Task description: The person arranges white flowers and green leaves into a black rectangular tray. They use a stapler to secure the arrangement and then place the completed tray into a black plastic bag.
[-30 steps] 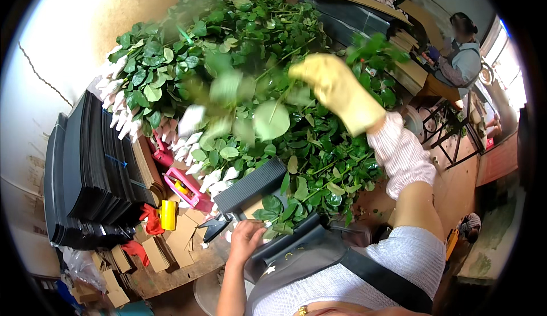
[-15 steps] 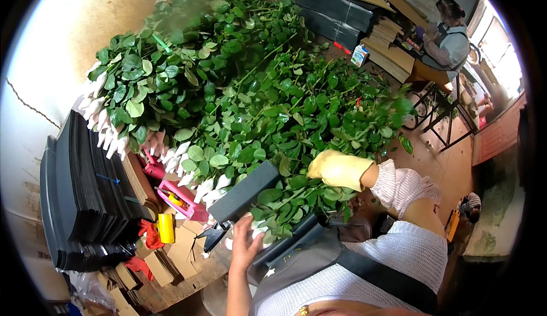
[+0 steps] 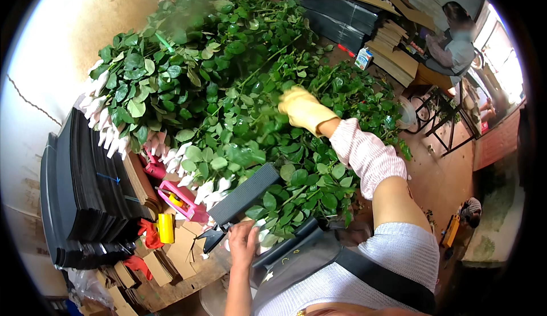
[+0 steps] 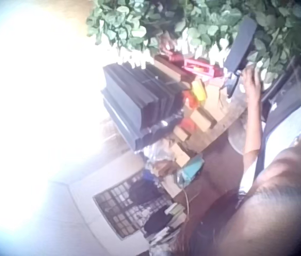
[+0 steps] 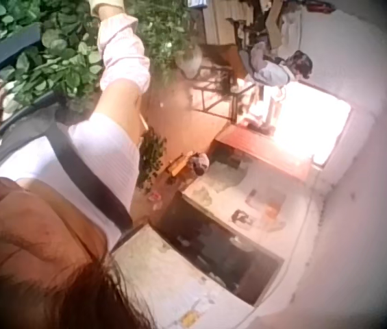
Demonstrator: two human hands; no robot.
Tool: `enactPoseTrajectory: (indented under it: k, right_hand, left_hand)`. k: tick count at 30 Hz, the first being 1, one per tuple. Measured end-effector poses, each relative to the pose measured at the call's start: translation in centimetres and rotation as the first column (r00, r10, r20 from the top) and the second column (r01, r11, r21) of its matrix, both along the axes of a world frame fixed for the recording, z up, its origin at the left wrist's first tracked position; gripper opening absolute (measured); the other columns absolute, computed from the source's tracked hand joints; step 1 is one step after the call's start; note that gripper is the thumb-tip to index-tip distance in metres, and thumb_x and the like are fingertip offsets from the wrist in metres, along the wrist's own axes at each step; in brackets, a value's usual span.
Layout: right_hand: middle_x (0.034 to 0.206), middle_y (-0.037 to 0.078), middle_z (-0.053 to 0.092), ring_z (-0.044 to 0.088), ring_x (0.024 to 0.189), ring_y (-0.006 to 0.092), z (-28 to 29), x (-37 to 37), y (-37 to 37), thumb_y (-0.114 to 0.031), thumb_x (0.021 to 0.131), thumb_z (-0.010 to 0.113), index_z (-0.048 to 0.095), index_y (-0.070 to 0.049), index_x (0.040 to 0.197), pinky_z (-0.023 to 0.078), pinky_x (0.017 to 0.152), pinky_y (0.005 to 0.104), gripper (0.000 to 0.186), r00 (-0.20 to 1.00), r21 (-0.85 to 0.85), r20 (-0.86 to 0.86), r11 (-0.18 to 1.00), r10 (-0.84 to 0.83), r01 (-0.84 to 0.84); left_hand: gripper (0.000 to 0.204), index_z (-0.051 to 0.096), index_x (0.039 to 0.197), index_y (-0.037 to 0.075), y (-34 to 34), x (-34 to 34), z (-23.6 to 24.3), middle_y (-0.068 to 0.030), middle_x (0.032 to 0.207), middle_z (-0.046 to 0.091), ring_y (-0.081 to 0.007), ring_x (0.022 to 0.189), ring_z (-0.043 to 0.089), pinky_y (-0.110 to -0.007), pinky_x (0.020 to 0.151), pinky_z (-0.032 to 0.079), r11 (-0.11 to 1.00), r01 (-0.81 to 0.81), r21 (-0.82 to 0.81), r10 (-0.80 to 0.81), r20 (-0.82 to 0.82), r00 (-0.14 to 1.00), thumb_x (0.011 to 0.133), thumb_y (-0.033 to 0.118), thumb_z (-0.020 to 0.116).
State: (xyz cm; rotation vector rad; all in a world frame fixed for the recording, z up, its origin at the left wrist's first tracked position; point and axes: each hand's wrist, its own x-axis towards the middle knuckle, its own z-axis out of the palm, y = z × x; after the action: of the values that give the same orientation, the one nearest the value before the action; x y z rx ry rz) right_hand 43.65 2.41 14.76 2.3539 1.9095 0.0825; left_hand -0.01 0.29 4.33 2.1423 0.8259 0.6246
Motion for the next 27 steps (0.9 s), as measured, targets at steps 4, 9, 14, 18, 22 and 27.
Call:
enactPoseTrajectory:
  k: [4,9,14,18,22,27]
  right_hand:
    - [0.123,0.014,0.071,0.064,0.121,0.0319,3.7,-0.1,-0.7,-0.013,0.080,0.076,0.074,-0.009,0.109,0.041,0.118,0.0481,0.029,0.962,0.648,0.113,0.715,0.248,-0.261]
    - [0.120,0.012,0.074,0.073,0.102,0.0288,6.6,1.6,0.1,-0.018,0.081,0.079,0.074,-0.008,0.096,0.043,0.116,0.0506,0.018,0.957,0.733,0.007,0.649,0.290,-0.203]
    - [0.134,0.012,0.069,0.067,0.121,0.0261,6.3,2.9,0.3,-0.012,0.081,0.075,0.076,-0.010,0.109,0.034,0.123,0.0493,0.029,0.981,0.626,0.028,0.761,0.194,-0.169]
    - [0.135,0.015,0.068,0.064,0.127,0.0284,11.1,1.4,-1.7,-0.005,0.080,0.071,0.076,-0.009,0.107,0.032,0.124,0.0508,0.028,0.937,0.732,0.197,0.593,0.287,-0.335]
    - [0.117,0.015,0.075,0.073,0.102,0.0321,12.8,0.7,-2.1,-0.001,0.077,0.069,0.077,-0.006,0.103,0.044,0.115,0.0517,0.028,0.942,0.812,0.090,0.524,0.324,-0.258]
    - [0.110,0.014,0.072,0.071,0.097,0.0348,12.6,1.6,-4.2,0.005,0.082,0.060,0.072,0.000,0.112,0.059,0.087,0.0442,0.032,0.910,0.584,0.039,0.729,0.413,-0.356]
  left_hand:
    - [0.019,0.074,0.106,0.002,-0.9,0.7,-0.9,-0.0145,0.110,0.072,-0.0316,0.095,0.068,-0.039,0.086,0.054,0.994,-0.111,0.008,0.109,0.109,0.988,0.088,0.007,0.077]
    - [0.017,0.071,0.105,0.002,-0.6,0.8,-1.0,-0.0133,0.105,0.073,-0.0223,0.091,0.069,-0.033,0.079,0.055,0.982,-0.104,-0.158,0.125,0.130,0.984,0.089,0.006,0.077]
    - [0.019,0.070,0.107,0.001,-0.8,0.7,-1.6,-0.0093,0.104,0.073,-0.0149,0.090,0.068,-0.028,0.079,0.055,0.984,-0.074,-0.161,0.096,0.130,0.987,0.091,0.008,0.078]
    - [0.014,0.070,0.100,-0.001,-0.5,0.7,-1.9,-0.0101,0.102,0.073,-0.0153,0.087,0.068,-0.028,0.076,0.055,0.974,-0.092,-0.208,0.130,0.178,0.975,0.090,0.005,0.078]
    - [0.013,0.069,0.098,-0.002,-0.5,0.7,-1.5,-0.0105,0.100,0.072,-0.0143,0.084,0.067,-0.028,0.071,0.054,0.978,-0.102,-0.179,0.140,0.213,0.967,0.090,0.003,0.078]
    - [0.013,0.070,0.099,-0.001,-0.5,0.5,-2.4,-0.0096,0.102,0.073,-0.0127,0.083,0.066,-0.027,0.072,0.053,0.948,-0.105,-0.299,0.154,0.144,0.977,0.090,0.005,0.077]
